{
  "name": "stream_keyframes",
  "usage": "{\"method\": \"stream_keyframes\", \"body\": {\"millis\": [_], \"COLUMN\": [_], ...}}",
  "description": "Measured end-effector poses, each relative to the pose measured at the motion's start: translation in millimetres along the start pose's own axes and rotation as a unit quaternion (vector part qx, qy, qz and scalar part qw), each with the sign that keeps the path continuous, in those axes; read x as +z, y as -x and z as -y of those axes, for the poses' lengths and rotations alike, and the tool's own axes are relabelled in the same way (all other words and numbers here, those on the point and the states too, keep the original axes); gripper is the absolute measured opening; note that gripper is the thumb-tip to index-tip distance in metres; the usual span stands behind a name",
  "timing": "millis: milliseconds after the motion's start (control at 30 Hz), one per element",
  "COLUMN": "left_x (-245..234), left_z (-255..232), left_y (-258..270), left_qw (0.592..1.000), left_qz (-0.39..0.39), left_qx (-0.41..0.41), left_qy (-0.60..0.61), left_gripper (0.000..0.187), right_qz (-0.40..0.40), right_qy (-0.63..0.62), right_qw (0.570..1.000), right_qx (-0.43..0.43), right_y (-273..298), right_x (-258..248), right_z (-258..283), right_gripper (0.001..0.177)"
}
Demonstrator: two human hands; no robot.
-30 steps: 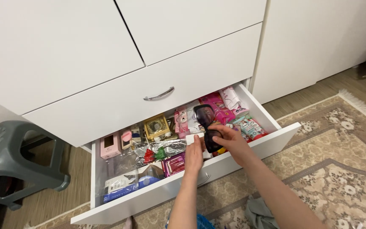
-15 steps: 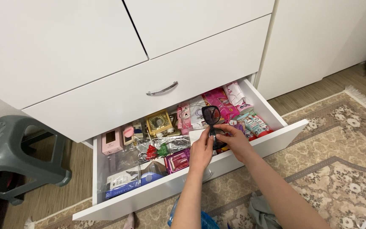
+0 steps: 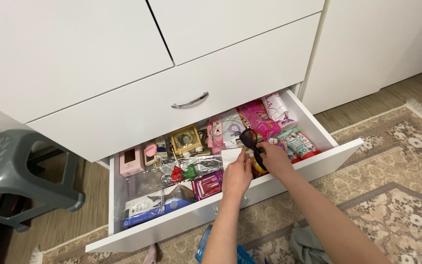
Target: The person organizes a white drawer by placing various items inside, including a pink packet, a foil-wrapped item, a white pouch, a purple box, a small white box, and a black object. The person then closes the drawer and wipes its front with a gray cloth.
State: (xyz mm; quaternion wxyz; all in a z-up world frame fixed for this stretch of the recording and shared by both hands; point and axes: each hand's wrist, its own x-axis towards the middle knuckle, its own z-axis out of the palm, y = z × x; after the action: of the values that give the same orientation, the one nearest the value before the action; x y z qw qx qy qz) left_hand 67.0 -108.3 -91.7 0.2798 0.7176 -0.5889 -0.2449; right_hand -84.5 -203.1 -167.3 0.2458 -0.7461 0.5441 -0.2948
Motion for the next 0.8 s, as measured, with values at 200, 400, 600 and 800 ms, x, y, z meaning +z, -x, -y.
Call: {"method": "stream_keyframes", "body": {"millis": [200, 400, 600, 800], "left_x": [-3, -3, 12, -37], "left_z": [-3, -4, 12, 22], "left_y": [1, 5, 15, 66], "left_qw": [1.000, 0.998, 0.975, 0.982], "left_qz": [0.000, 0.004, -0.054, -0.010], "left_qx": [0.007, 0.021, 0.159, 0.076], "left_qy": [-0.007, -0.056, -0.145, -0.176], "left_gripper": [0.042, 0.037, 0.029, 0.046], "right_qz": [0.039, -0.021, -0.083, -0.135], "right_qy": [0.129, 0.149, 0.166, 0.217], "right_qw": [0.991, 0.988, 0.978, 0.955], "right_qx": [0.012, -0.031, -0.097, -0.153], "right_y": [-4, 27, 50, 78], "right_x": [16, -18, -30, -35], "right_z": [-8, 48, 53, 40], "right_gripper": [0.030, 0.027, 0.028, 0.028]}}
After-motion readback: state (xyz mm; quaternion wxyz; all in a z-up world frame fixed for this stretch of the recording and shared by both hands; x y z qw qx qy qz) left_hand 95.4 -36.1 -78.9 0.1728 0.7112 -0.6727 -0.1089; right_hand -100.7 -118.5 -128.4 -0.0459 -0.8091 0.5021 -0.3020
